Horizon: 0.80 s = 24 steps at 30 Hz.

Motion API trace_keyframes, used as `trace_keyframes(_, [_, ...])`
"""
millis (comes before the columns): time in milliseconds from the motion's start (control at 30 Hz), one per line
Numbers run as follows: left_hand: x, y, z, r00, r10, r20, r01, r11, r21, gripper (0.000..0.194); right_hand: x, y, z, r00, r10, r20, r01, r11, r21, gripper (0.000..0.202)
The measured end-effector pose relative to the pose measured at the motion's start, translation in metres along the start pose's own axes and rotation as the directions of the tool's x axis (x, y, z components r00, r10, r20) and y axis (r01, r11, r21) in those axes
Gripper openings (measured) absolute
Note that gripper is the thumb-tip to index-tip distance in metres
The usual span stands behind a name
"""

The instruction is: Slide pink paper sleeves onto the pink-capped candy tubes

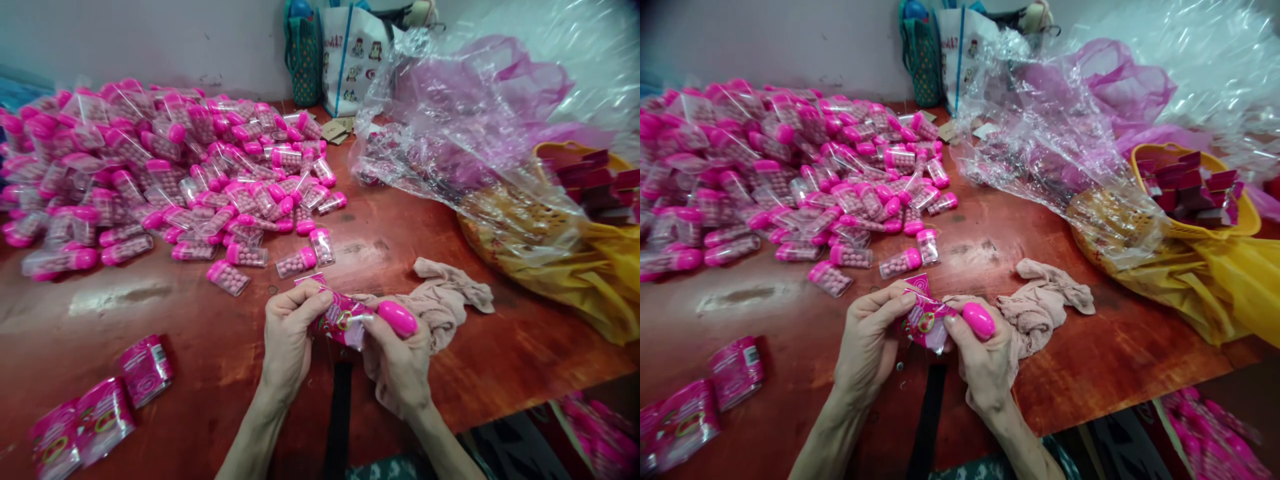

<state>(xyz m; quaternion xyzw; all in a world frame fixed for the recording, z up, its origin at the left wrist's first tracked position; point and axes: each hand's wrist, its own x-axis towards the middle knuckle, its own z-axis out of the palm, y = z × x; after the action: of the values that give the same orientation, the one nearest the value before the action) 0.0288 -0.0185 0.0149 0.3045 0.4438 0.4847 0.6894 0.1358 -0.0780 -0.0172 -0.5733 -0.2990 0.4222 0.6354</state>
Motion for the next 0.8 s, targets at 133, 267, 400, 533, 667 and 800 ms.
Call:
trace_keyframes(133, [0.005,0.001,-0.002,0.990,0.015,-0.139,-0.027,0.996,-0.081,0.010,0.007,-0.012,-0.006,0.989,0.147,0.032,-0.150,0.979,0.139,0.017])
trace_keyframes(267, [0.007,0.003,-0.005,0.984,0.023,-0.179,-0.042,0.994,-0.103,0.008,0.006,-0.026,-0.014,0.955,0.217,0.200,-0.243,0.963,0.116,0.025])
trace_keyframes(400, [0.004,0.003,-0.003,0.987,0.037,-0.154,-0.046,0.997,-0.056,0.009,-0.002,-0.032,-0.011,0.933,0.266,0.244,-0.309,0.938,0.157,0.040])
trace_keyframes(533, [-0.001,0.001,-0.002,0.993,0.086,-0.085,-0.083,0.996,0.031,0.012,-0.006,-0.037,-0.005,0.920,0.311,0.238,-0.337,0.938,0.079,0.045])
trace_keyframes(667, [-0.004,-0.002,-0.004,0.986,0.167,-0.025,-0.160,0.974,0.161,0.016,-0.006,-0.037,-0.003,0.918,0.327,0.224,-0.349,0.935,0.068,0.044])
trace_keyframes(800, [-0.005,-0.002,-0.004,0.979,0.203,-0.006,-0.198,0.961,0.194,0.017,-0.003,-0.031,-0.002,0.925,0.333,0.182,-0.360,0.923,0.140,0.043])
